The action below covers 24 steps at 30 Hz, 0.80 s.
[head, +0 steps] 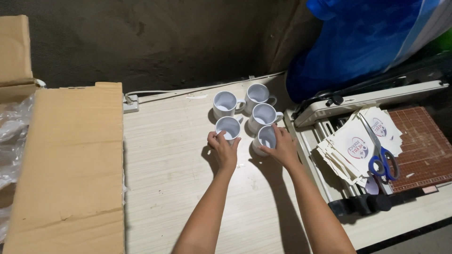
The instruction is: Unpacking white ceramic sublimation mugs from a cardboard box and placing them on a workbench.
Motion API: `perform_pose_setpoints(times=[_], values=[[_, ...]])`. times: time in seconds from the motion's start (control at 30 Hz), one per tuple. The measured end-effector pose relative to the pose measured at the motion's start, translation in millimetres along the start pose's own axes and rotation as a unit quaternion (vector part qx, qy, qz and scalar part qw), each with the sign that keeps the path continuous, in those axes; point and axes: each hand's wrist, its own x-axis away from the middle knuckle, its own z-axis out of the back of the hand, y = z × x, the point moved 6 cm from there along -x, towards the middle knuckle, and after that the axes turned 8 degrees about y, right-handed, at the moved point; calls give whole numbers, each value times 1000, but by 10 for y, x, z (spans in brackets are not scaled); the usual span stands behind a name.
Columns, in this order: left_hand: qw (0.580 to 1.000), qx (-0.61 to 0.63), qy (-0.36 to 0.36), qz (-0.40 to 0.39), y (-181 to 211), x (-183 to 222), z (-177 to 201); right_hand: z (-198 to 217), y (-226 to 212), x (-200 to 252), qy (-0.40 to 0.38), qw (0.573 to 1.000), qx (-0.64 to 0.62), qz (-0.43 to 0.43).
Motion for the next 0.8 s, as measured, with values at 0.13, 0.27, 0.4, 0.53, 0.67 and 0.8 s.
perform_pose_setpoints(times=[0.13, 0.27, 0.4, 0.53, 0.67, 0.8], values=[[999, 43, -11, 8, 11, 39, -127, 53, -80, 0, 40, 998, -36, 39], [998, 55, -26, 3, 44, 12, -213, 112, -159, 17, 51, 997, -52, 35], [998, 55, -37, -20, -14, -59, -323, 106, -167, 60, 89, 993, -43, 67], [995, 71, -60, -37, 23, -132, -333, 58, -108, 64, 93, 991, -71, 68], [994, 71, -70, -39, -36, -131, -377, 62, -126, 47, 81, 992, -71, 67], [992, 61, -100, -46, 8, -135, -382, 40, -106, 21, 58, 993, -76, 74]])
